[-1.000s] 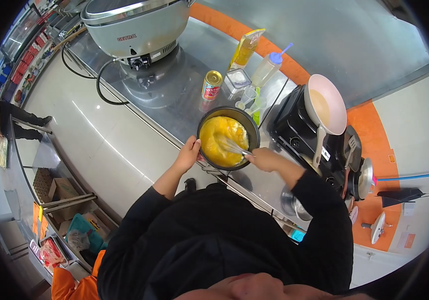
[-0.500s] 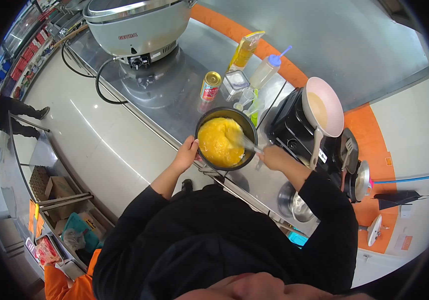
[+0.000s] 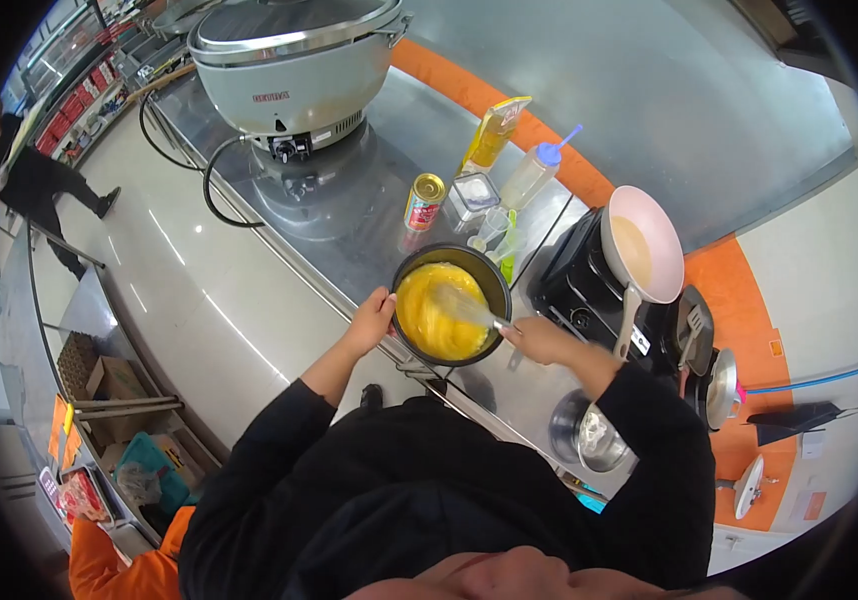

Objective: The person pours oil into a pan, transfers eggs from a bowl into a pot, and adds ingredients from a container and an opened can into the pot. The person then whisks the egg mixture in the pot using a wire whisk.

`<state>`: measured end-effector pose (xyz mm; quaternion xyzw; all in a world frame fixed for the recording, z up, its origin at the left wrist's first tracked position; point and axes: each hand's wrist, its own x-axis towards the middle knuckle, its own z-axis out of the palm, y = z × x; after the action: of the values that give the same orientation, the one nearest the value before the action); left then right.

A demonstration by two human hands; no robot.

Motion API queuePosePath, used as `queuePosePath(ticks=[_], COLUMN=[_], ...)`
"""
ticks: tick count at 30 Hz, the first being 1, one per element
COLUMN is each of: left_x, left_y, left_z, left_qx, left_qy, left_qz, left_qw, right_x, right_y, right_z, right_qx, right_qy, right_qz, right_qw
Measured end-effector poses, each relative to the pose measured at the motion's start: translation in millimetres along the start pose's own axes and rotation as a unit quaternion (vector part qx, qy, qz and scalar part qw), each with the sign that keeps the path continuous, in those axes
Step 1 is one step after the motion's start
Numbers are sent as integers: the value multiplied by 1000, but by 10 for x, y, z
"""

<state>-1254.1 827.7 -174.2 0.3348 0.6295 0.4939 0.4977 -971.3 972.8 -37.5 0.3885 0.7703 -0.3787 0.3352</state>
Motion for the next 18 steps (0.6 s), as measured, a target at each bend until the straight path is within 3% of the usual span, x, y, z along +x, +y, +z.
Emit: queuePosePath(ticks=[2,4,6,7,8,10,11,12,14,15,16,18], left_x=[25,-13,0,-4,10,-1,-10,-23,-3,-6,18,26], left_y=[-5,52,54,40,41,47,53,58,64,22,-11,-38], left_z=[-30,-50,-38,-31,-42,-41,-21,-17,-42,-27,-11,-20], left_qx=[5,30,-6,-4,2,5,-8,-17,-5,-1,-6,-17], left_qy=[-11,-12,-15,-14,-16,-19,-11,-5,-8,-11,-9,-3], left_qz=[-4,-8,-20,-21,-19,-18,-22,-28,-20,-14,-13,-6], left_qw=[1000,999,1000,1000,1000,1000,1000,999,1000,1000,1000,1000], right_x=[116,186,536,283,227,176,448,378,215,218,250,289], right_y=[-70,-57,232,-110,-182,-213,-9,-54,-251,-199,-170,-185], right_z=[185,208,456,330,192,15,323,274,82,-1,58,266], right_qx=[-68,-41,-129,-49,-46,36,-27,-29,-1,48,44,-96], right_qy=[36,-9,270,123,124,14,215,213,-1,-23,-24,152], right_qz=[41,28,-129,-3,-6,-5,-61,-62,12,6,8,-23], right_qw=[996,999,945,991,991,999,974,975,1000,999,999,983])
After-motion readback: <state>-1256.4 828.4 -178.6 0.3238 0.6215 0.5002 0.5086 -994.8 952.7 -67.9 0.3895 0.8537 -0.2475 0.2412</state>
